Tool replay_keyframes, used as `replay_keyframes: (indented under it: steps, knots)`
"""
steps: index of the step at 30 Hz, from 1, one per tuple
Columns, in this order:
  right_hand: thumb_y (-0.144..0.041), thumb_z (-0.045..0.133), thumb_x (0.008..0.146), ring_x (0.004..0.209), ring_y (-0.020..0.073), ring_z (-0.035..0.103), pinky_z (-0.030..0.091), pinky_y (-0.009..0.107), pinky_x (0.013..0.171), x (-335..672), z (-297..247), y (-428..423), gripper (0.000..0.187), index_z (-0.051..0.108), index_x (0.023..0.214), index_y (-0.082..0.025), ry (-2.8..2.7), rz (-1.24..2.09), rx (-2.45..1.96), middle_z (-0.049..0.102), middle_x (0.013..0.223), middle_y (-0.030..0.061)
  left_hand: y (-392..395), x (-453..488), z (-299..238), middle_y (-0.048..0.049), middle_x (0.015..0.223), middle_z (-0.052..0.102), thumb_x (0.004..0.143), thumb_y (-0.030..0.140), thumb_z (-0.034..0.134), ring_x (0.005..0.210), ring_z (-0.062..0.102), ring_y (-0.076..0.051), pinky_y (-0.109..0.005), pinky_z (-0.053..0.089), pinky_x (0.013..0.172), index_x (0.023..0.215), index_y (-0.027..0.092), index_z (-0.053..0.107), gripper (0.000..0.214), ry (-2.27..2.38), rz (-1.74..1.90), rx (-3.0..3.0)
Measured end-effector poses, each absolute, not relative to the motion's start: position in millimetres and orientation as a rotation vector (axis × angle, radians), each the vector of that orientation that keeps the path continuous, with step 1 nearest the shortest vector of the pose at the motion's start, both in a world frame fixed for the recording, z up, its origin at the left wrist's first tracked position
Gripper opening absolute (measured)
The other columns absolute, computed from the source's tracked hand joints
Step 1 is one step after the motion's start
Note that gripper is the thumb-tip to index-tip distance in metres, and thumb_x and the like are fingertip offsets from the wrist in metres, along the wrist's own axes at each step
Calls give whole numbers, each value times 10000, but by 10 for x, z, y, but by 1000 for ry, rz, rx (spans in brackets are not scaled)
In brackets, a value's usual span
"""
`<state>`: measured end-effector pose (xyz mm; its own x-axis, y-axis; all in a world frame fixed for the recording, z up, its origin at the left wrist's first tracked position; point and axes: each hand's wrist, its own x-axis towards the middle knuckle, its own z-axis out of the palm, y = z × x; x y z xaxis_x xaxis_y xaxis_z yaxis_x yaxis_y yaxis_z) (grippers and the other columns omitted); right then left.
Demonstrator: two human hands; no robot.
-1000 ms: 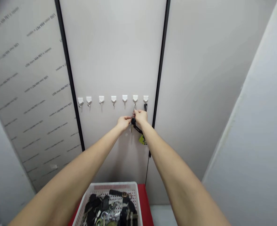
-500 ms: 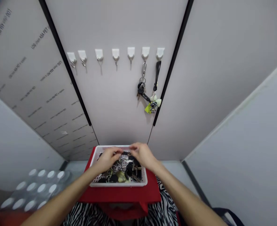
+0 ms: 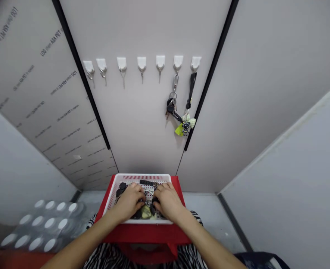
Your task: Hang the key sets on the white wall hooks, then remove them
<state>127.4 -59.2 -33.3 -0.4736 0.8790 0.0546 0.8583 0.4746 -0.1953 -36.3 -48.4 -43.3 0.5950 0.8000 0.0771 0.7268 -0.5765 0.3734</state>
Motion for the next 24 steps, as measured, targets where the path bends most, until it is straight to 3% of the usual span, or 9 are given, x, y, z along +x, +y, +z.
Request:
replay_keyframes:
  steps: [3, 8, 11, 15, 19, 21, 24]
  knots:
    - [-243, 492, 622, 735, 158, 440, 284, 269, 684, 1244, -290, -517, 82, 542, 637, -180, -2498, 286, -1532, 554, 711, 26, -481, -352, -428, -29, 743, 495, 686, 173, 409, 770, 384, -152, -261, 291, 656, 663, 167, 546, 139, 1298, 354, 2503]
    - [-200, 372, 699, 683, 120, 461, 306, 222, 643, 1273, -161, -396, 166, 524, 638, -172, -2361, 399, -1503, 560, 678, 20, -506, -363, -394, -25, 775, 497, 678, 212, 431, 787, 377, -158, -268, 282, 662, 764, 191, 538, 139, 1281, 376, 2508]
    - [-202, 434, 648, 770, 151, 456, 285, 265, 694, 1337, -127, -406, 125, 544, 705, -192, -2411, 366, -1567, 574, 760, 23, -510, -368, -391, -27, 801, 490, 647, 246, 479, 802, 373, -168, -274, 277, 663, 811, 214, 539, 177, 1241, 349, 2542]
    - [-221, 540, 526, 857, 215, 425, 228, 353, 754, 1389, -197, -480, 309, 537, 835, -203, -2570, 303, -1656, 566, 850, 54, -493, -357, -408, -29, 778, 495, 651, 220, 471, 795, 381, -168, -274, 278, 652, 740, 198, 550, 121, 1265, 322, 2535]
    - [-160, 483, 556, 824, 203, 450, 222, 357, 759, 1336, -264, -481, 279, 535, 828, -190, -2521, 221, -1691, 575, 814, 59, -498, -338, -407, -26, 735, 507, 691, 160, 386, 767, 401, -156, -275, 295, 657, 677, 172, 527, 142, 1317, 393, 2475]
    - [-125, 445, 572, 790, 181, 472, 222, 348, 770, 1272, -245, -457, 213, 551, 746, -185, -2427, 234, -1704, 586, 767, 43, -515, -330, -395, -30, 817, 504, 682, 149, 389, 810, 400, -156, -283, 298, 698, 777, 173, 504, 151, 1333, 501, 2435]
    - [-108, 410, 584, 725, 145, 501, 278, 298, 742, 1162, -160, -433, 197, 551, 701, -182, -2273, 436, -1655, 595, 724, 19, -536, -321, -386, -37, 996, 449, 637, 170, 454, 908, 369, -162, -298, 276, 775, 1003, 190, 385, 374, 1262, 641, 2414]
